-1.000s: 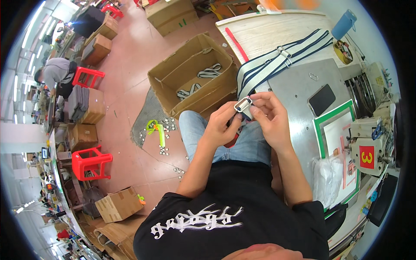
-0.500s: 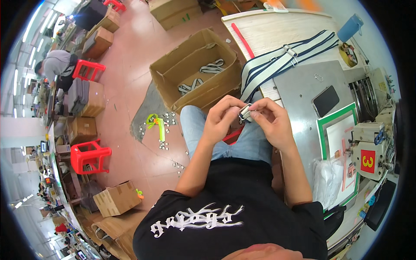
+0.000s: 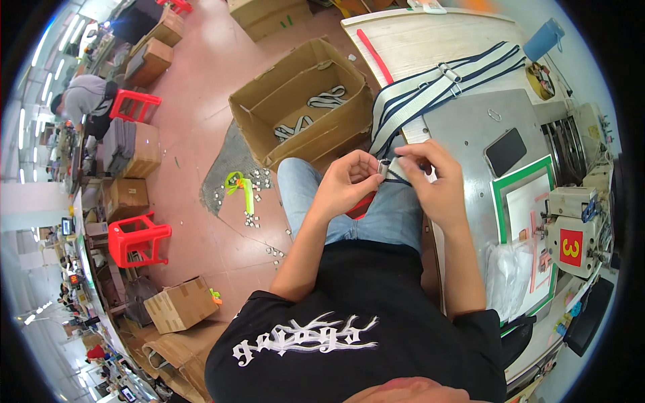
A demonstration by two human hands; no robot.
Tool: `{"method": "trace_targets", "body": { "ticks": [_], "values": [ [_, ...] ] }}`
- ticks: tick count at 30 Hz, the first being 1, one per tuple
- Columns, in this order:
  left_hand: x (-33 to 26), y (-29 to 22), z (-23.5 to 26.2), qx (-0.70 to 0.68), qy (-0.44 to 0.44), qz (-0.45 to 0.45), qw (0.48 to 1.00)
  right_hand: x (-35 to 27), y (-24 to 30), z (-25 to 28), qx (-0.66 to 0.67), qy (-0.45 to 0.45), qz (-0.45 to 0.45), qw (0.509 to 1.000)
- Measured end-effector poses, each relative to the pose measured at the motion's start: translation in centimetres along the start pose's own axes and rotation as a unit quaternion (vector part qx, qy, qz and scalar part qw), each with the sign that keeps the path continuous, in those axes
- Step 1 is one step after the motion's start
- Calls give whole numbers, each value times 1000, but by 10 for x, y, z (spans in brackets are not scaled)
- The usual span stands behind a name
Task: Assembling metal buckles onto striped fabric straps at a workbench.
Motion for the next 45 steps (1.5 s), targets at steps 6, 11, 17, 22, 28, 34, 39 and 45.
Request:
{"method": "trace_targets", "body": {
  "ticks": [6, 11, 17, 22, 28, 34, 39, 45],
  "values": [
    [-5, -18, -8, -2, 11, -24, 1000, -6, -7, -18, -60, -31, 47, 997],
    [-5, -20, -9, 7, 23, -29, 999, -8, -13, -22, -42, -7, 31, 999],
    [-1, -10, 0, -41, 29, 2, 999, -8, -33, -24, 36, 84, -117, 989],
    [0, -18, -2, -60, 40, -19, 997, -6, -17, -25, -65, 100, 76, 990],
    [-1, -40, 35, -139, -33, -117, 983, -7, -30, -22, -16, 46, 24, 999],
    [-7, -1, -1, -318, 122, -117, 933, -14, -32, -42, -13, -8, 39, 999],
    [-7, 3, -8, -268, -50, -54, 960, -21, -35, -43, -8, -28, 49, 998],
    [16, -25, 56, -131, -203, -142, 960, -19, -27, -52, -60, 25, 40, 997]
  ]
}}
Point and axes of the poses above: each hand's wrist, its own x-axis towards the middle knuckle, its own z-axis out of the back of the hand, y = z × x, the point moved 5 cm from there along x, towards the middle knuckle, and after that the axes turned 3 degrees about -x, right-handed, at the moved point
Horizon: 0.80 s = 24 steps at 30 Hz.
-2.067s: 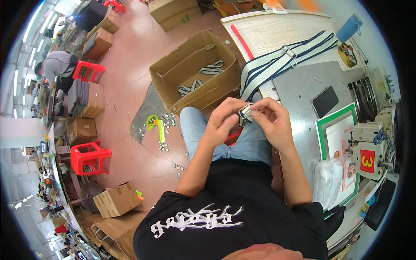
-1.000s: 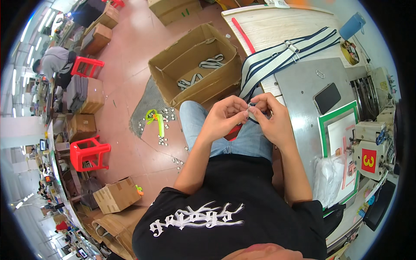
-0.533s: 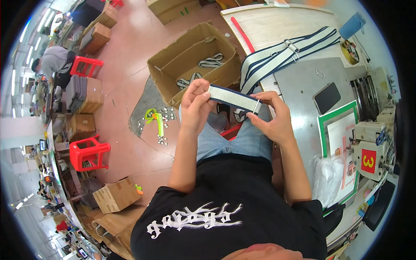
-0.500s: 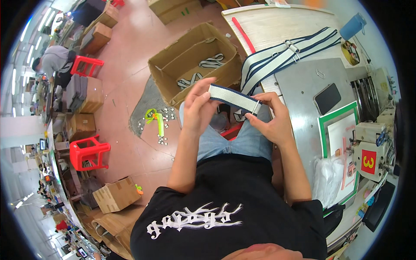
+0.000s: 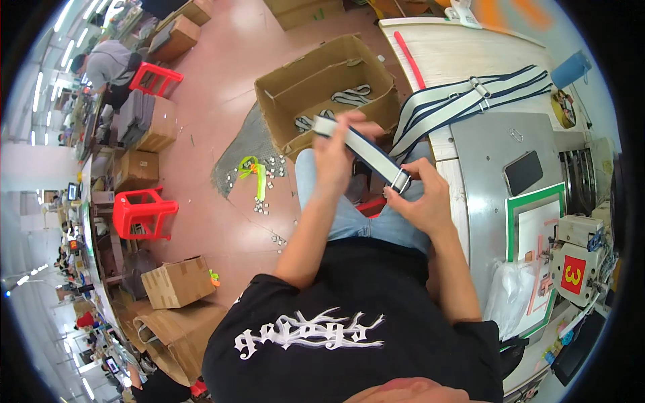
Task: Assembling metal buckles onto striped fabric straps at a workbench.
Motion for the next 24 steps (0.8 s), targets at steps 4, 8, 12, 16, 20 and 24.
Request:
{"method": "trace_targets", "body": {
  "ticks": [4, 8, 12, 16, 20, 24],
  "values": [
    [61, -60, 111, 20, -129, -94, 987, -2, -7, 18, 5, 37, 8, 999],
    [84, -131, 270, 92, -263, -164, 946, 4, 4, 24, 8, 81, 33, 996],
    [60, -187, 377, 141, -347, -206, 904, 3, 10, 23, 20, 126, 38, 991],
    [33, -185, 423, 185, -362, -171, 897, -3, 14, 7, 51, 160, 21, 986],
    [-8, -177, 436, 398, -348, -136, 838, 7, 22, 0, 79, 173, 10, 982],
    [2, -121, 223, 444, -70, -81, 890, 11, 29, -21, 79, 202, 8, 976]
  ]
}}
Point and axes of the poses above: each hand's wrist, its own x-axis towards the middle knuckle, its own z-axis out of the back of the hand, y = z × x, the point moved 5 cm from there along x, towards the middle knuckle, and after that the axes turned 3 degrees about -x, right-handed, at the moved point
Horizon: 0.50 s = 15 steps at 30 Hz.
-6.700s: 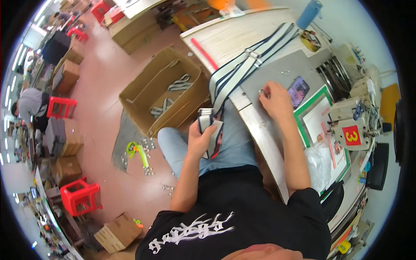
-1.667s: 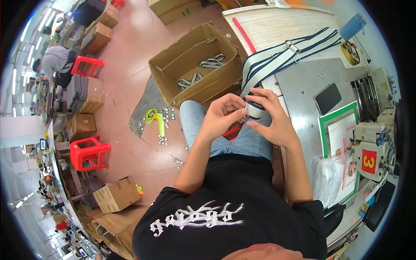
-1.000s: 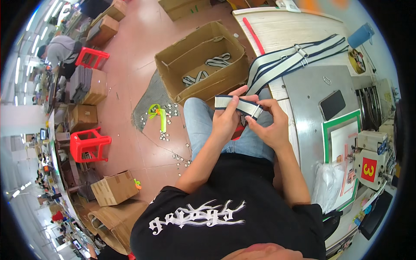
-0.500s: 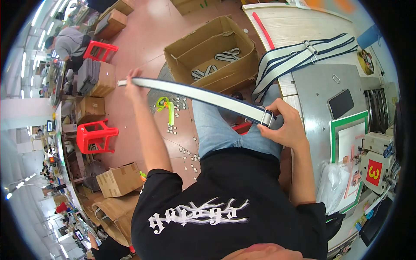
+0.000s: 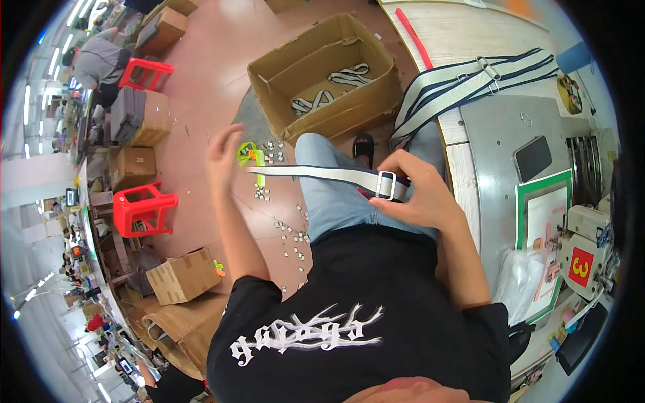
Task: Assembling metal buckles onto striped fabric straps at a workbench.
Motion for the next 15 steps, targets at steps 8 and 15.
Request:
{"method": "trace_targets", "body": {
  "ticks": [8, 15],
  "values": [
    [-47, -146, -178, -49, 395, -66, 915, 26, 7, -8, 23, -24, 45, 998],
    [13, -142, -89, -138, 226, -83, 961, -7, -26, 5, -29, -14, -75, 997]
  ]
}}
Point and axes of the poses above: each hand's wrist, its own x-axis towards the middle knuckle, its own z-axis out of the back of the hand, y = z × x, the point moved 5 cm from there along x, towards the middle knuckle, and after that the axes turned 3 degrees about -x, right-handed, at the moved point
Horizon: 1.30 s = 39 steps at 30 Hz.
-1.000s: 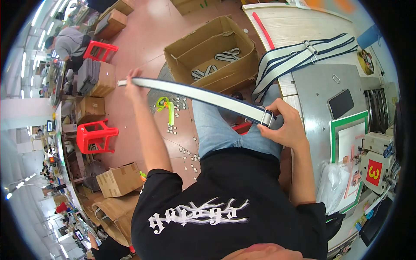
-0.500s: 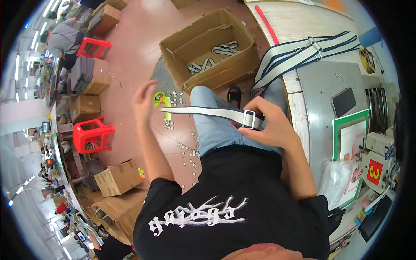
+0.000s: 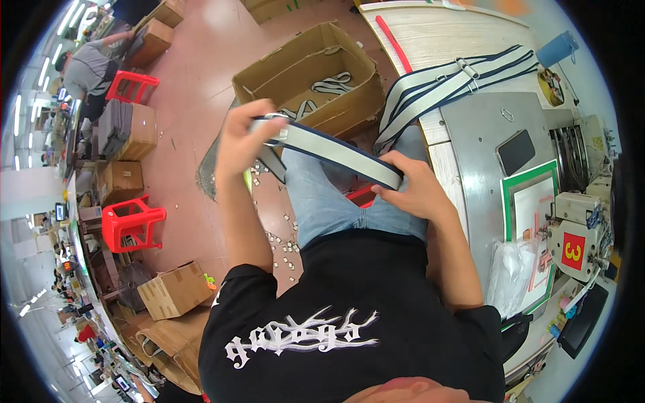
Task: Assembling metal buckles onto striped fabric straps at a workbench.
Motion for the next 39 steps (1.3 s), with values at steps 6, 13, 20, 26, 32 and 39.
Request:
{"method": "trace_targets", "body": {
  "ticks": [6, 13, 20, 26, 32, 39],
  "values": [
    [-39, 26, 110, -57, -204, 19, 977, -19, -13, 37, 0, 6, -33, 999],
    [-69, 67, 119, -49, -198, 60, 977, -39, -22, 66, 206, 10, -50, 977],
    [-55, 58, 75, -27, -76, 18, 997, -29, -42, 131, 276, -119, -35, 953],
    [-16, 61, -31, 52, 116, 175, 976, -6, -99, 265, 250, -424, -62, 868],
    [-1, 65, -95, -22, 161, 176, 971, 51, -191, 391, 232, -560, -91, 790],
    [55, 36, -158, -197, 138, 83, 967, 82, -223, 532, 91, -666, -95, 734]
  ]
}}
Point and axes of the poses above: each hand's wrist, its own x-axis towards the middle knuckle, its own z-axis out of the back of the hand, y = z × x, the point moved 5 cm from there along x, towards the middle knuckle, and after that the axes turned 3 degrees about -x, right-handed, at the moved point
